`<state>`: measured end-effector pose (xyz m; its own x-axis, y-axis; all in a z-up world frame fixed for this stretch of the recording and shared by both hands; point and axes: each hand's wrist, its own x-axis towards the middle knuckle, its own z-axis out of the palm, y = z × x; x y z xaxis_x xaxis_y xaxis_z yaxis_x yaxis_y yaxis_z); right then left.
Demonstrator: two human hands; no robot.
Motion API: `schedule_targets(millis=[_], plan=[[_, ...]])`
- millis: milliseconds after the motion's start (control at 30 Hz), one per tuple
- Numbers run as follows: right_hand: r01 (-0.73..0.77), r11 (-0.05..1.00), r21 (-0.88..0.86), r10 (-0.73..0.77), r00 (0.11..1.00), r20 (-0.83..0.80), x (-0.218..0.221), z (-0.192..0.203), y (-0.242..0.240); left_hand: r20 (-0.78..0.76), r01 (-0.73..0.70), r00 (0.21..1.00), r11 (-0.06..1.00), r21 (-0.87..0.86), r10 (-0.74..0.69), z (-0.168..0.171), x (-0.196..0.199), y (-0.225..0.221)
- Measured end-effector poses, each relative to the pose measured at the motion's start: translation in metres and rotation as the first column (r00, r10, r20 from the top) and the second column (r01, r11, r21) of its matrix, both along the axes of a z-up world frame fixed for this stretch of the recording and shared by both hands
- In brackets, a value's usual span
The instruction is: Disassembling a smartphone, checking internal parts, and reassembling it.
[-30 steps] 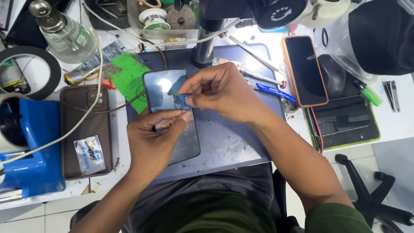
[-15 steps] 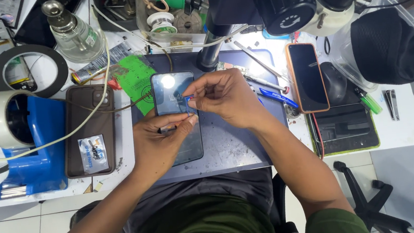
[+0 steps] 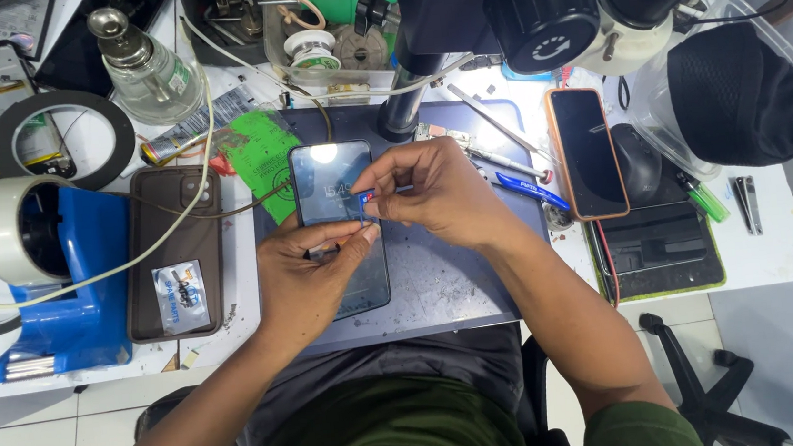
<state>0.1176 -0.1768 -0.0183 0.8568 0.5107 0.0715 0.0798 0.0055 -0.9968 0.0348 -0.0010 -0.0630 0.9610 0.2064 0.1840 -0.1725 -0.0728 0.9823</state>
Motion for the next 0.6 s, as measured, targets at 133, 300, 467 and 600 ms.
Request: schedule_targets(millis=[133,300,467,600], plan=[[0.002,1.000,0.003,-0.002,1.000,-0.023,-0.001,0.006,0.001,-0.005,-0.003,1.000,1.000,0.027,0.003,-0.001,0.002,0.000],[-0.048,0.997,-0.066,0.043,0.996,-0.072,-0.015,0.029,0.005,-0.051,0.058,0.997,0.998,-0.012,-0.058,0.010,0.000,0.002],[-0.076,0.982,-0.171,0.075,0.997,-0.015,-0.014,0.020,0.002,-0.077,0.059,0.996,0.997,0.050,-0.055,0.012,-0.002,0.002],[-0.077,0.977,-0.199,0.078,0.997,-0.002,-0.013,0.030,0.002,-0.106,0.061,0.993,0.997,0.050,-0.055,0.014,-0.001,0.003]])
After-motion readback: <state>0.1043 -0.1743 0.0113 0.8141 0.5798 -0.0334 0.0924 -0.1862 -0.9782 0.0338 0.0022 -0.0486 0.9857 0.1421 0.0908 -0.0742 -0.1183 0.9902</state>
